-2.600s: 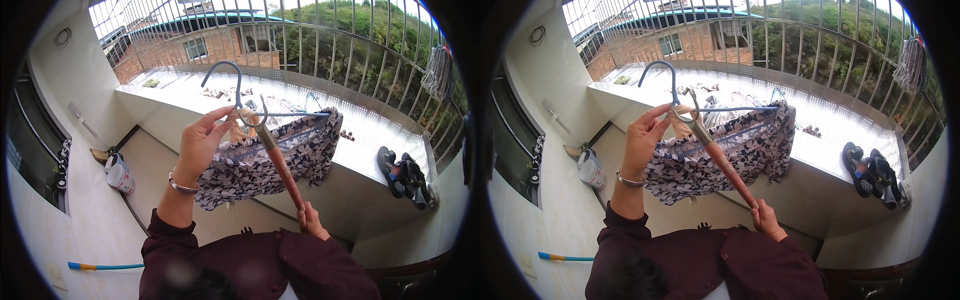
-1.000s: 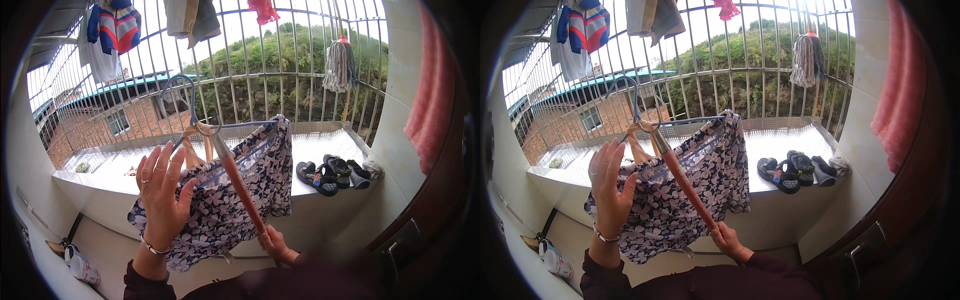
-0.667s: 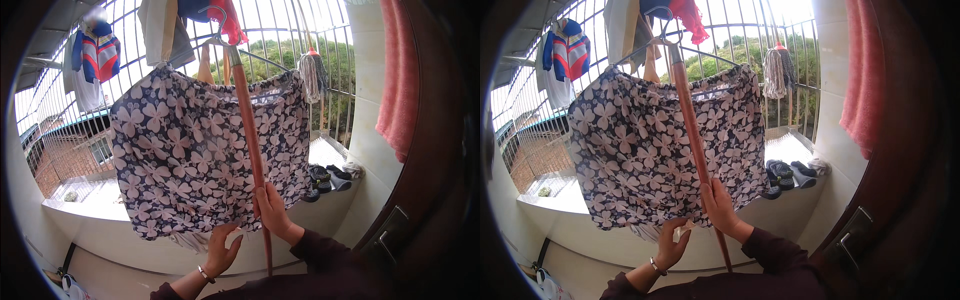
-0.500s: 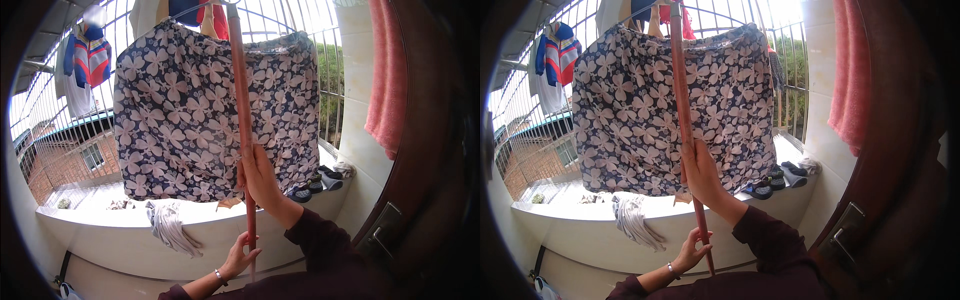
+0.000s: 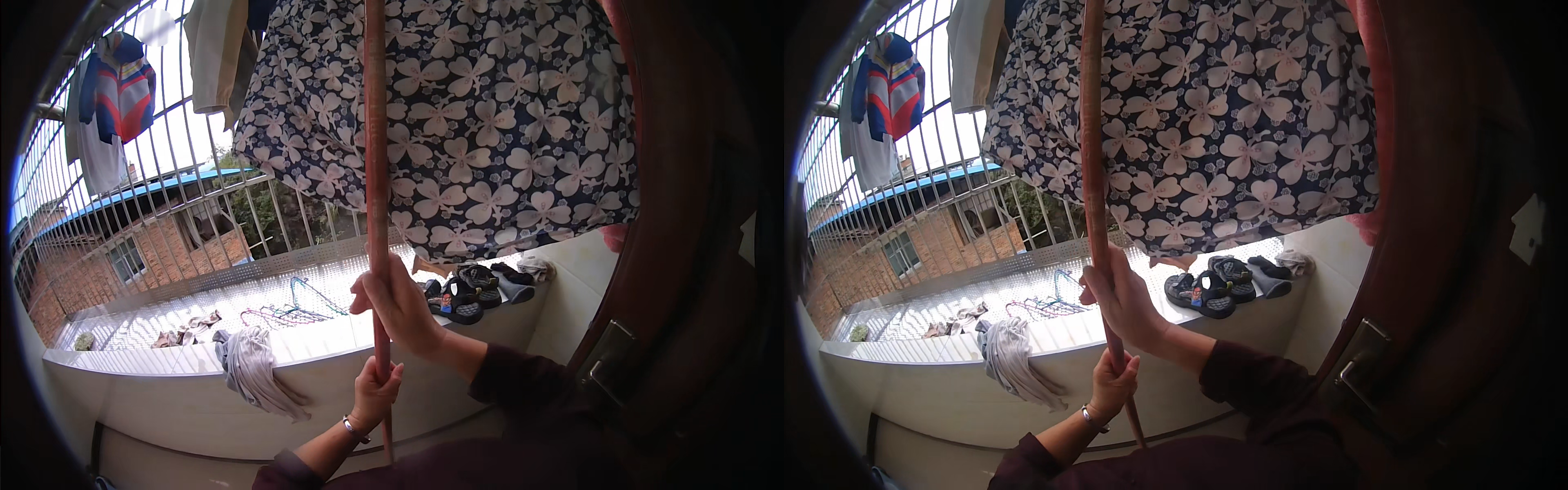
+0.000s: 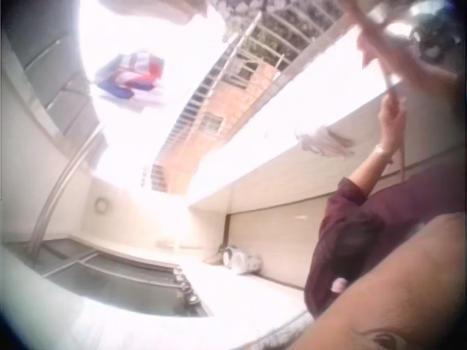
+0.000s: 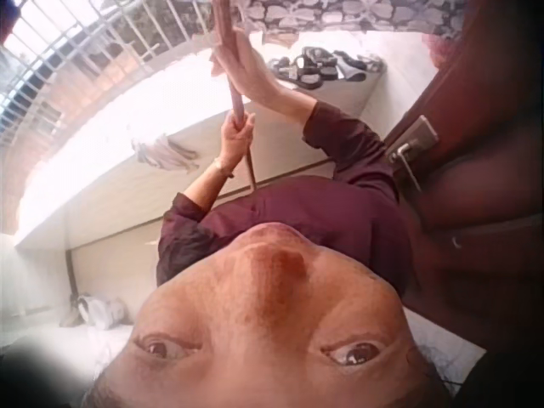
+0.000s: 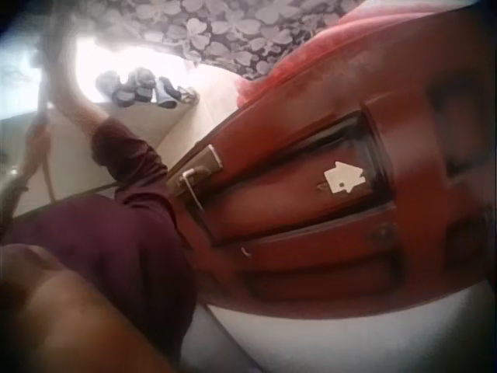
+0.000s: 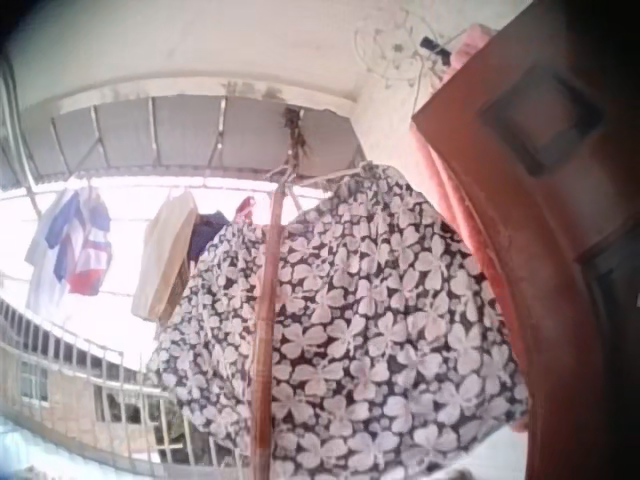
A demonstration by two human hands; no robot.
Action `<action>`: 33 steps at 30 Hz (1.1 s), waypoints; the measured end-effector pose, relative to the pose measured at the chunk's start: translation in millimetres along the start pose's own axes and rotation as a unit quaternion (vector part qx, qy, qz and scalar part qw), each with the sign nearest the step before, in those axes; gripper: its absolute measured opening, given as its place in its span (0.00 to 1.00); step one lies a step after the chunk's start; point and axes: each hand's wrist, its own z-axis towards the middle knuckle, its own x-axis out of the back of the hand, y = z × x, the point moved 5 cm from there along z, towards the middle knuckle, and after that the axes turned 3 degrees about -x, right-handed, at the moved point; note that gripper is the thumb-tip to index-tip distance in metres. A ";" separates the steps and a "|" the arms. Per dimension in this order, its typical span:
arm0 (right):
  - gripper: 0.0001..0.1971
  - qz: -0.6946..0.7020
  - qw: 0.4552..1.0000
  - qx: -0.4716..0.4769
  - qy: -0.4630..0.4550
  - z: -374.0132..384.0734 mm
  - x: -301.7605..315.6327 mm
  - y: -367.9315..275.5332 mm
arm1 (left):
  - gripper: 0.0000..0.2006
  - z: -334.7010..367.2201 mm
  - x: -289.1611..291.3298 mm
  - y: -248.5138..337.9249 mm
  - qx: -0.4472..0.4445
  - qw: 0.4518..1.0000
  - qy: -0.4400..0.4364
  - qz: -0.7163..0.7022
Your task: The person hangs several garments on a balcony clothesline using a long wooden pole and plastic hangers. They pick up each item, place it on a hanger, and use the pole to lift and secure the hanger on the line.
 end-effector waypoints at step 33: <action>0.32 -0.013 0.993 0.077 0.091 73.5 55.2 -11.2 | 0.26 62.0 -48.3 90.4 -0.127 0.989 -0.070 0.007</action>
